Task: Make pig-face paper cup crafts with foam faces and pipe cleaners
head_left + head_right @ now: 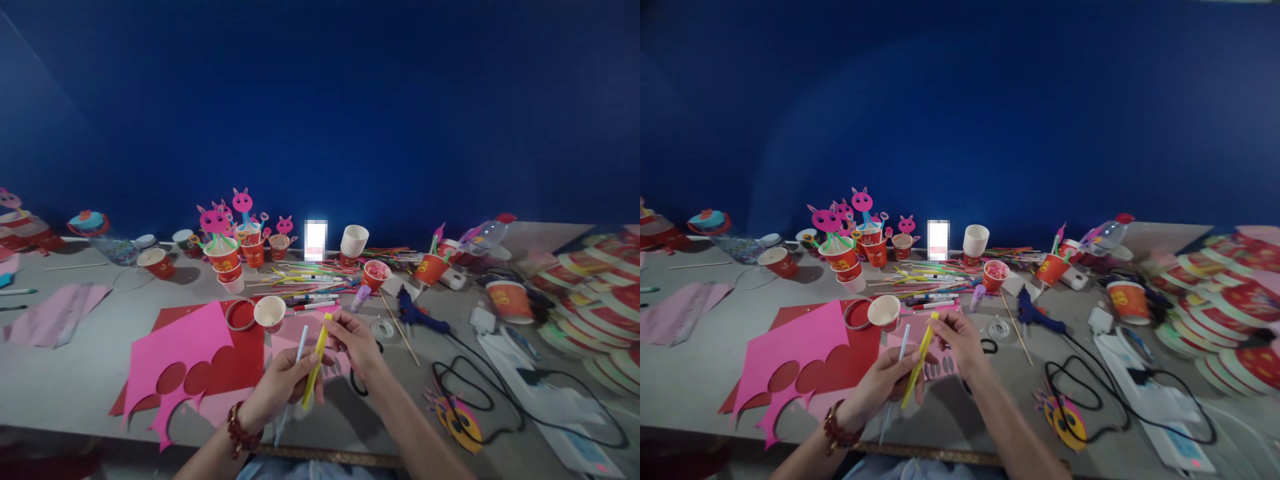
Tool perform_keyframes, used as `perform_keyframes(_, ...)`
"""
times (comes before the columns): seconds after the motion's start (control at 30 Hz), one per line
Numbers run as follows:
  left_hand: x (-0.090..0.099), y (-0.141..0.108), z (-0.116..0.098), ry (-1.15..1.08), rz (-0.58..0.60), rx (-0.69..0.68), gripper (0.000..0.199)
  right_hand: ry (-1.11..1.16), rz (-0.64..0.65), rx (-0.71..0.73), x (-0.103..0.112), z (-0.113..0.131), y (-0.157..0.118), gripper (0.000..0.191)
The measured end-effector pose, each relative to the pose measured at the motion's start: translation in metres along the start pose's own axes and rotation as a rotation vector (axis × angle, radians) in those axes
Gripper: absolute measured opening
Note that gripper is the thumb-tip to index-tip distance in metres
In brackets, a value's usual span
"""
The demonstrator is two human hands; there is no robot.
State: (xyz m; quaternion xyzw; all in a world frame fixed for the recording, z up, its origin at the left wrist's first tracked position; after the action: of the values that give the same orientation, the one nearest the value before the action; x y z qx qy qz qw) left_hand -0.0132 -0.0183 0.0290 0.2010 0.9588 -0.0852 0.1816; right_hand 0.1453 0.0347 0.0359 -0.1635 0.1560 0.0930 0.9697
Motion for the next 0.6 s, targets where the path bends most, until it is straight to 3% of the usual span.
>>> perform_keyframes(0.27,-0.002,-0.002,-0.004,0.057,-0.005,-0.058,0.044,-0.013,0.003,-0.002,0.003,0.001,-0.002,0.04)
perform_keyframes(0.43,-0.001,0.007,0.004,-0.093,-0.182,-0.072,0.052,-0.041,0.037,-0.025,-0.001,0.0,-0.007,0.039)
perform_keyframes(0.6,0.0,0.018,0.011,-0.194,-0.309,-0.049,0.041,-0.044,0.058,-0.04,-0.004,-0.003,-0.008,0.038)
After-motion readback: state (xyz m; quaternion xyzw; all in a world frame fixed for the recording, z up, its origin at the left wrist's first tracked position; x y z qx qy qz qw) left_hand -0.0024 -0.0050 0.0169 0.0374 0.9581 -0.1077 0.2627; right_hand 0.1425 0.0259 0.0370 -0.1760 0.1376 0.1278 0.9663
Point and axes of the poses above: each hand's wrist, its own y-axis towards the middle knuckle, its own x-axis out of the back of the hand, z = x × y, the point moved 1 cm from there along y, towards the middle knuckle, and after that the axes turned 11 degrees about -x, right-handed, at the moved point
